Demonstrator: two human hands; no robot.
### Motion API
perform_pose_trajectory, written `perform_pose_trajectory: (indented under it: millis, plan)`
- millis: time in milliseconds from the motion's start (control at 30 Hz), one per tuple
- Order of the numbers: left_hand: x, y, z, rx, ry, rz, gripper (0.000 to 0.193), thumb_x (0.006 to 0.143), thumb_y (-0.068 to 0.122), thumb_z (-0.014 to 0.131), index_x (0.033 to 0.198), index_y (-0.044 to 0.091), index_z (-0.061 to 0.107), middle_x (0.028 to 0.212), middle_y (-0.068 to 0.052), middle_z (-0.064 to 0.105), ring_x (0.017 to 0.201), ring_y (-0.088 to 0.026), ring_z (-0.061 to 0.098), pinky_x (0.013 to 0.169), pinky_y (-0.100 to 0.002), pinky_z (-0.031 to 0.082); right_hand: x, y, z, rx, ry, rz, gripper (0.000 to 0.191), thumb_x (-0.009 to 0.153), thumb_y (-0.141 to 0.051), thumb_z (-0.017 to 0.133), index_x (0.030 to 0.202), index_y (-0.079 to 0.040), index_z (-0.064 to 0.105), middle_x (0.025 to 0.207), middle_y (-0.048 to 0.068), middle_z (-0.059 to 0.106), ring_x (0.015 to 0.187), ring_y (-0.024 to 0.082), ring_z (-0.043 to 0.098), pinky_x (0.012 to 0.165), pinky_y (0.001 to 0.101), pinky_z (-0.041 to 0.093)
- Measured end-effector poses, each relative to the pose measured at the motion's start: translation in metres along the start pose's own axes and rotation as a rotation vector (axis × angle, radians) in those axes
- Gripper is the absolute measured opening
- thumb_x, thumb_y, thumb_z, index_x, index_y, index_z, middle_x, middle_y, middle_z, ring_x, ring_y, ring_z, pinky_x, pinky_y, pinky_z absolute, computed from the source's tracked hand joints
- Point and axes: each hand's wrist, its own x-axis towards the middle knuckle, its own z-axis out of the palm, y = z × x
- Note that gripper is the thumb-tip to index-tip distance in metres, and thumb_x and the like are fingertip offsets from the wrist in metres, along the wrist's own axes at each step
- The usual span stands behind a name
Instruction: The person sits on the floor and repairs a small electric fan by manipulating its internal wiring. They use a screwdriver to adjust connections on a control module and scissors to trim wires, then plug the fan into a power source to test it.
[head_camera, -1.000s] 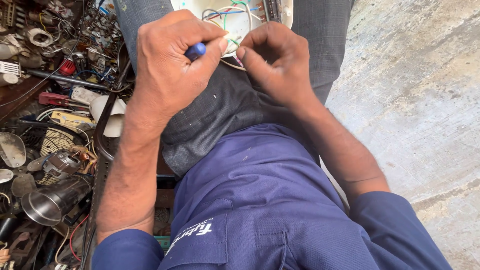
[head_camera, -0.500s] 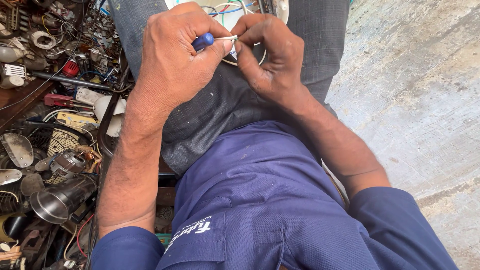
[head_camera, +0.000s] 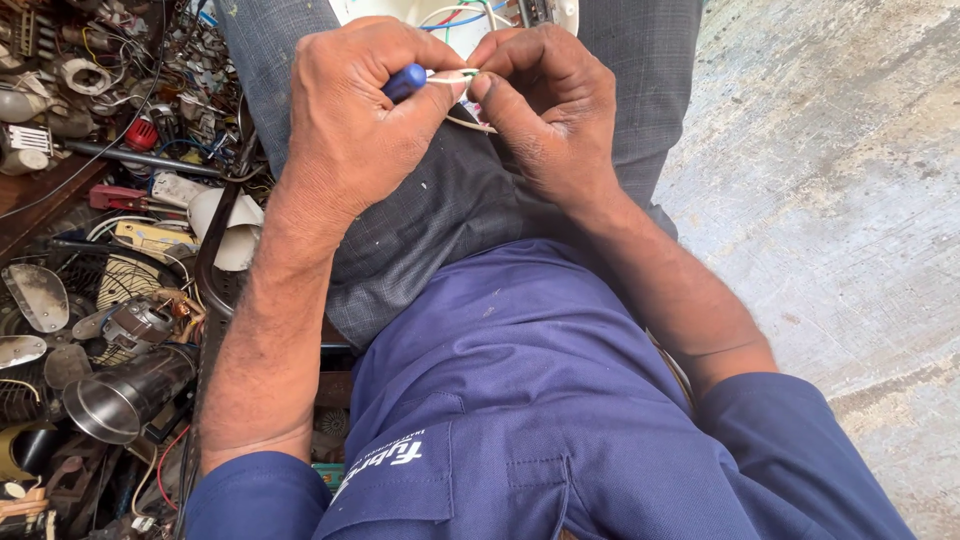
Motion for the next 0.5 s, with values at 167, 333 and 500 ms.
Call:
perform_pose_trajectory:
  millis: [167, 333, 500]
  plan:
    - [-0.001, -0.002, -0.001, -0.121, 0.01, -0.142, 0.012, 0.095, 0.007, 0.077, 0.107, 0.004, 0.08, 0.086, -0.009, 0.075, 0.073, -0.011, 0.068, 0.065, -0.027, 0.051, 0.0, -0.01, -0.002, -0.347, 0.03, -0.117, 0.011, 0.105, 0.008, 0.071, 0.109, 0.0, 0.064, 0.111, 0.008, 0.069, 0.093, 0.009, 0.066, 0.084, 0.0223, 0.055]
    - [0.002, -0.004, 0.001, -0.102, 0.024, -0.122, 0.012, 0.096, 0.007, 0.079, 0.108, 0.004, 0.081, 0.088, -0.008, 0.077, 0.073, -0.011, 0.068, 0.065, -0.027, 0.052, 0.006, -0.019, 0.001, -0.756, 0.032, -0.439, 0.02, 0.091, 0.007, 0.082, 0.105, -0.001, 0.069, 0.111, 0.016, 0.058, 0.1, 0.021, 0.063, 0.081, 0.0307, 0.054]
    - [0.002, -0.004, 0.003, -0.11, 0.034, -0.007, 0.011, 0.092, 0.004, 0.075, 0.103, 0.002, 0.077, 0.089, -0.009, 0.075, 0.076, -0.011, 0.07, 0.067, -0.026, 0.055, 0.008, -0.017, 0.003, -0.873, 0.092, -0.528, 0.023, 0.094, 0.004, 0.088, 0.11, -0.005, 0.074, 0.108, 0.007, 0.063, 0.097, 0.019, 0.064, 0.08, 0.0306, 0.056]
